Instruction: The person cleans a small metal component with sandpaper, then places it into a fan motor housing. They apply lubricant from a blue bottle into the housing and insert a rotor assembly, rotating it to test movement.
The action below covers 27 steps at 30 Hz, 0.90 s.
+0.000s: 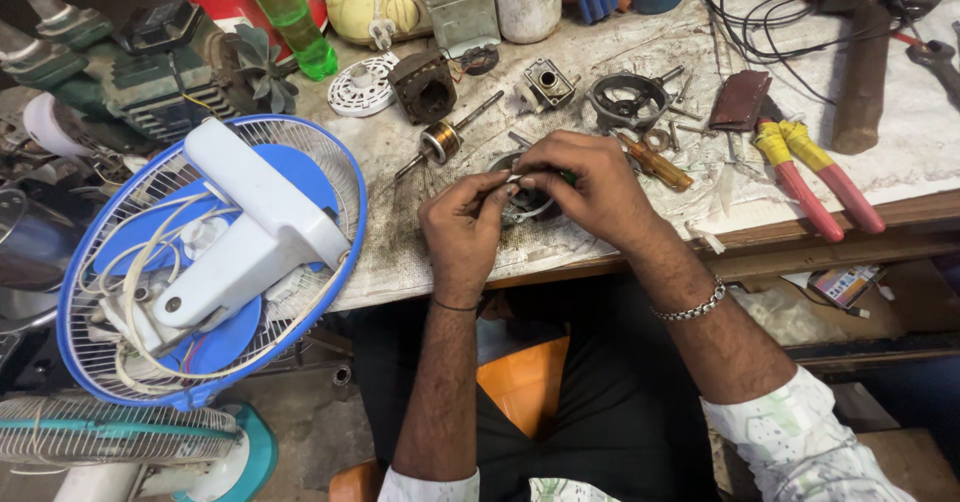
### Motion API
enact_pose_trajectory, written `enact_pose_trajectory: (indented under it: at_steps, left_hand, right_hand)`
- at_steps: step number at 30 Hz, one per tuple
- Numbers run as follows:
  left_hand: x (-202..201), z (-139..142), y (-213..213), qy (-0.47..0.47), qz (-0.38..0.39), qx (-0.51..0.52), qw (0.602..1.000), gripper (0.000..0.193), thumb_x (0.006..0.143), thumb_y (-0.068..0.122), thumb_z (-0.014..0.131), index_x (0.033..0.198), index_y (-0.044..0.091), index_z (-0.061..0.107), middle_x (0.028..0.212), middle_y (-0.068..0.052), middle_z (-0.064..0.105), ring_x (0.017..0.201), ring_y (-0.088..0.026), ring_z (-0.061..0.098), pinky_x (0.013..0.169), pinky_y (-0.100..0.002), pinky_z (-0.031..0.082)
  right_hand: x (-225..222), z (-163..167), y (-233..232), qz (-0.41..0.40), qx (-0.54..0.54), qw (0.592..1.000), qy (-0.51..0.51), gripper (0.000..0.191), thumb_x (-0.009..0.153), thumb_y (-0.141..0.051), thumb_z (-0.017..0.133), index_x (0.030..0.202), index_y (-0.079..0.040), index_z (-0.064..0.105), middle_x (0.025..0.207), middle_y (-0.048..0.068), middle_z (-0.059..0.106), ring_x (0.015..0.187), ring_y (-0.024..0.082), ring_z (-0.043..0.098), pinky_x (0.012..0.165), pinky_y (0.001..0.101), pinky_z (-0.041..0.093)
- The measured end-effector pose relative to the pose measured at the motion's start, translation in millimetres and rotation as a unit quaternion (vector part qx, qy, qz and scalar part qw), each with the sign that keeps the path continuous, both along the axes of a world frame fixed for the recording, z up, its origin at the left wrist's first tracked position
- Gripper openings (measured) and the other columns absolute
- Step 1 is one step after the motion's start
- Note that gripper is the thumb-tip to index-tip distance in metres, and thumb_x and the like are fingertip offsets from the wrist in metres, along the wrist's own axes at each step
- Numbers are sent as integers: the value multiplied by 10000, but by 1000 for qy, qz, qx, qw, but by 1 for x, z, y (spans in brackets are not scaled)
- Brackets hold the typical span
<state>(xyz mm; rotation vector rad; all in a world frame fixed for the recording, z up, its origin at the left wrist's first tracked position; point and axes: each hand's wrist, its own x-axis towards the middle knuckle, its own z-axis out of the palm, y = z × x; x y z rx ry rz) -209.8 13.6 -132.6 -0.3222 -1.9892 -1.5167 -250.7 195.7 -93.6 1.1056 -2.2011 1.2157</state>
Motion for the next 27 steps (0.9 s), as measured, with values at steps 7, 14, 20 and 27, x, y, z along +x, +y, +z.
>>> enact_pose_trajectory:
  at_steps: [7, 14, 20, 27]
  left_hand:
    - [3, 5, 0, 3, 5, -1, 1000, 152, 933, -35, 735, 1081, -4, 755, 999, -115, 786, 894, -139, 779, 753, -238, 637]
    - [4, 10, 2, 7, -20, -12, 1000, 197, 937, -11, 739, 1134, -6, 740, 1091, -129, 766, 967, -147, 756, 812, -259, 634]
    - [5, 11, 1, 19, -3, -16, 1000, 159, 956, 0, 732, 1114, -10, 747, 1040, -119, 774, 922, -154, 758, 799, -261, 612]
    - [4, 11, 0, 51, 6, -47, 998, 192, 965, 12, 732, 1157, 1, 736, 1101, -126, 759, 1030, -177, 742, 885, -294, 608]
  right_hand:
    - [-3, -4, 0, -8, -10, 1000, -11, 205, 897, -93, 795, 1075, -26, 718, 1009, 100, 758, 947, 238, 758, 821, 340, 596]
    - [-3, -6, -1, -3, -15, 1000, 3, 165, 924, -74, 766, 1067, -22, 702, 1006, 99, 748, 947, 233, 758, 825, 338, 607]
    - [-1, -4, -3, -7, -4, 1000, 15, 181, 914, -67, 769, 1075, -16, 703, 1000, 112, 748, 935, 248, 751, 808, 353, 590]
    - [-5, -7, 0, 9, -19, 1000, 4, 257, 914, -121, 774, 1139, -23, 699, 1073, 121, 760, 994, 260, 761, 869, 358, 592]
